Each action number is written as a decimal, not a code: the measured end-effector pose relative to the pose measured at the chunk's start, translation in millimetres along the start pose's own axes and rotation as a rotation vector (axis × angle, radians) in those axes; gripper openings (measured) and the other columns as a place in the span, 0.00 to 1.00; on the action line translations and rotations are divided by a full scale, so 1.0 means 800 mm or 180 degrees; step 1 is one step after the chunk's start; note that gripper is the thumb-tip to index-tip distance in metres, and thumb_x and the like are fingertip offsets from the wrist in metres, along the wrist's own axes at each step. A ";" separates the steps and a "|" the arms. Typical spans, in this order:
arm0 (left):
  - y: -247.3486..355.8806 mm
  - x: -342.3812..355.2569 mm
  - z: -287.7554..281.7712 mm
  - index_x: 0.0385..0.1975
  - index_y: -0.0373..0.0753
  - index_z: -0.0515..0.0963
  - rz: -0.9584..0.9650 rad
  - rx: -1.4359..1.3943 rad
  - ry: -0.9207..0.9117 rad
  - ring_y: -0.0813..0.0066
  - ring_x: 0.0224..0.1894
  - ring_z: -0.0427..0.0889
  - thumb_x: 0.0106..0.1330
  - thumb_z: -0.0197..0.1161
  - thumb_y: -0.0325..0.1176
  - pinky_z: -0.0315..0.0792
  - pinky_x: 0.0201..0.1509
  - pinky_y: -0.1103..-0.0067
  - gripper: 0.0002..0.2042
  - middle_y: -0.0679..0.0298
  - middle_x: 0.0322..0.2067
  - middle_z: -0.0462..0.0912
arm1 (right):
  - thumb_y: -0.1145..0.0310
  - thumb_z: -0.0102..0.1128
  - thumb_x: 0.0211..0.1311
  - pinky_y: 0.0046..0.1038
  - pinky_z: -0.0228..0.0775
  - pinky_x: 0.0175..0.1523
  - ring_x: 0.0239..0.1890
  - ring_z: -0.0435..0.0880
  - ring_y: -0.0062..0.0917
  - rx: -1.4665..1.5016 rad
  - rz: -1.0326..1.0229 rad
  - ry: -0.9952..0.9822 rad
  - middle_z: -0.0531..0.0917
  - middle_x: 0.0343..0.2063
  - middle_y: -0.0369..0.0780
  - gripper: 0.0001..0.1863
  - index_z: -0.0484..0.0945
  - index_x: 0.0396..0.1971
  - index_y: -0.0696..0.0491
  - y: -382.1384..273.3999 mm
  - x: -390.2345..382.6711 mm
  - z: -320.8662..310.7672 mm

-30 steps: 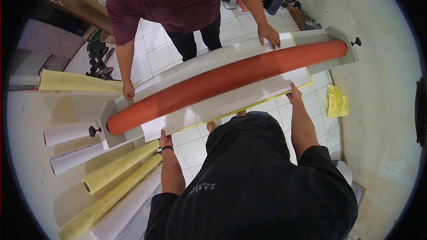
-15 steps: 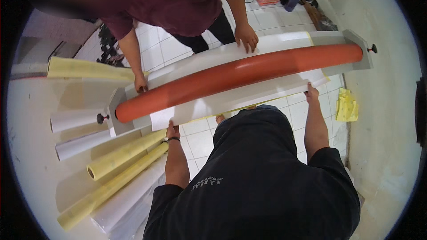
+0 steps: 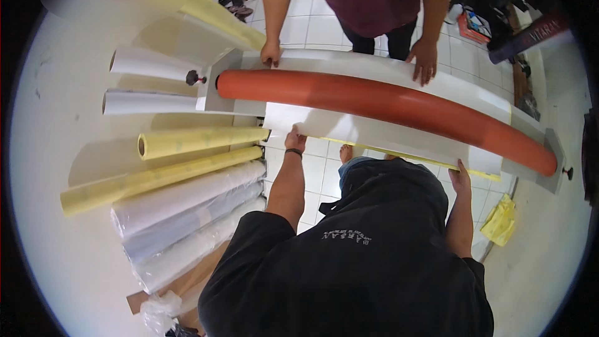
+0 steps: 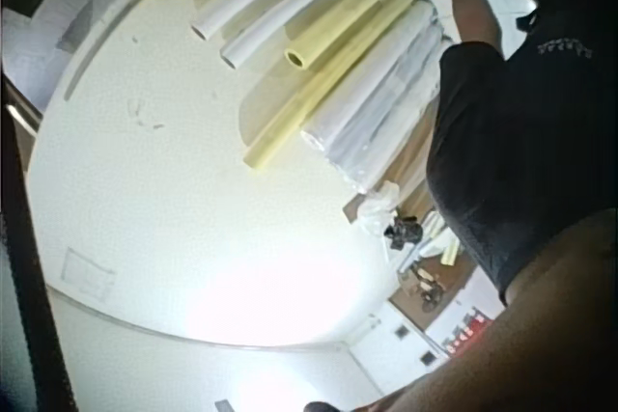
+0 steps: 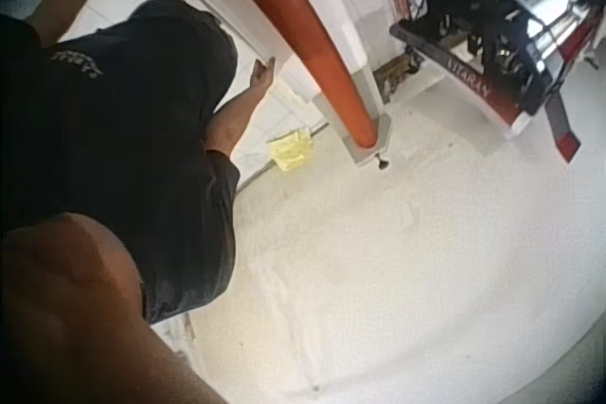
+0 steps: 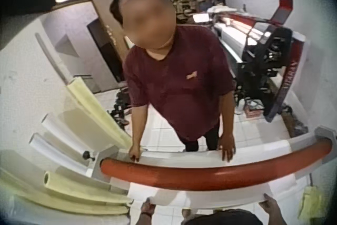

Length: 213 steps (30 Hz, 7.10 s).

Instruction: The recorder is laminating a large printed poster using a manual cold-roll laminator with the help of another person.

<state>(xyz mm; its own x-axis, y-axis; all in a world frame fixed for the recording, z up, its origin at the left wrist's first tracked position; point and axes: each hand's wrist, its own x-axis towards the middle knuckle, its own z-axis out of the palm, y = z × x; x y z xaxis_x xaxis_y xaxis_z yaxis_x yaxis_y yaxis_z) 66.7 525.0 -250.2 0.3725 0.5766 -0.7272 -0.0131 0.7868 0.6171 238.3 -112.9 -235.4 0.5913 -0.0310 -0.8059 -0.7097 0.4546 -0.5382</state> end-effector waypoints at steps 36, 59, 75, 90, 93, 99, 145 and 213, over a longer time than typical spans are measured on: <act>-0.010 -0.018 0.001 0.43 0.29 0.71 0.0080 0.0041 0.0114 0.60 0.44 0.82 0.66 0.59 0.31 0.79 0.51 0.66 0.12 0.53 0.41 0.80 | 0.58 0.65 0.60 0.27 0.77 0.46 0.38 0.79 0.26 0.0033 0.0023 -0.0046 0.78 0.37 0.39 0.20 0.73 0.46 0.54 0.019 -0.019 0.014; -0.018 0.006 -0.012 0.47 0.33 0.72 -0.0139 0.0009 -0.0424 0.64 0.49 0.78 0.72 0.51 0.36 0.73 0.57 0.69 0.13 0.57 0.46 0.79 | 0.52 0.64 0.58 0.33 0.68 0.55 0.51 0.74 0.29 -0.0201 -0.0437 0.0620 0.75 0.51 0.38 0.29 0.71 0.56 0.50 0.030 -0.017 0.025; 0.004 -0.035 0.021 0.52 0.39 0.74 0.0002 0.0367 0.0053 0.68 0.47 0.75 0.65 0.62 0.41 0.72 0.50 0.75 0.19 0.63 0.46 0.76 | 0.51 0.65 0.57 0.33 0.68 0.52 0.47 0.74 0.28 -0.0243 -0.0329 0.0796 0.76 0.41 0.36 0.24 0.74 0.48 0.50 0.017 -0.043 0.061; 0.001 -0.008 0.013 0.48 0.34 0.72 -0.0121 0.0332 0.0242 0.65 0.48 0.78 0.69 0.57 0.35 0.76 0.54 0.73 0.13 0.59 0.43 0.79 | 0.60 0.62 0.60 0.31 0.73 0.50 0.45 0.76 0.27 -0.0055 -0.0360 0.0605 0.77 0.42 0.38 0.19 0.74 0.46 0.54 0.016 -0.040 0.056; -0.001 -0.009 0.017 0.49 0.31 0.72 -0.0036 0.0394 0.0206 0.64 0.48 0.78 0.70 0.55 0.35 0.75 0.55 0.70 0.14 0.57 0.45 0.78 | 0.64 0.60 0.62 0.33 0.74 0.52 0.47 0.75 0.30 0.0172 -0.0427 0.0408 0.76 0.42 0.40 0.17 0.73 0.47 0.56 0.020 -0.031 0.049; 0.005 -0.015 0.013 0.52 0.30 0.70 -0.0031 0.0428 0.0125 0.62 0.52 0.76 0.73 0.49 0.36 0.73 0.59 0.67 0.17 0.56 0.49 0.76 | 0.68 0.56 0.62 0.35 0.74 0.56 0.50 0.74 0.38 0.0497 -0.0511 0.0302 0.72 0.47 0.45 0.18 0.69 0.49 0.61 0.027 -0.030 0.052; 0.002 -0.015 -0.011 0.54 0.33 0.70 -0.0189 0.0212 0.0126 0.62 0.54 0.75 0.72 0.50 0.37 0.71 0.60 0.68 0.16 0.56 0.50 0.76 | 0.66 0.57 0.61 0.36 0.75 0.54 0.56 0.73 0.38 0.0129 -0.0356 0.0675 0.69 0.56 0.46 0.24 0.67 0.55 0.61 0.057 -0.044 0.033; -0.030 -0.020 -0.019 0.49 0.27 0.70 0.0205 0.0100 0.0229 0.57 0.48 0.79 0.69 0.54 0.32 0.76 0.51 0.62 0.15 0.51 0.47 0.77 | 0.61 0.59 0.62 0.39 0.69 0.57 0.55 0.72 0.35 0.0116 -0.0203 0.0598 0.70 0.52 0.41 0.23 0.67 0.54 0.54 0.070 -0.019 -0.015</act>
<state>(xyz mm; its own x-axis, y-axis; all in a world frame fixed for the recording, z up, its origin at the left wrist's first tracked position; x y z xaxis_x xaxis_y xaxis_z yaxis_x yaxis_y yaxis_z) 47.0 499.9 -258.0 0.3041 0.6409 -0.7048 -0.0052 0.7409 0.6716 185.1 -97.4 -256.5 0.5502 -0.2247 -0.8042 -0.6568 0.4781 -0.5830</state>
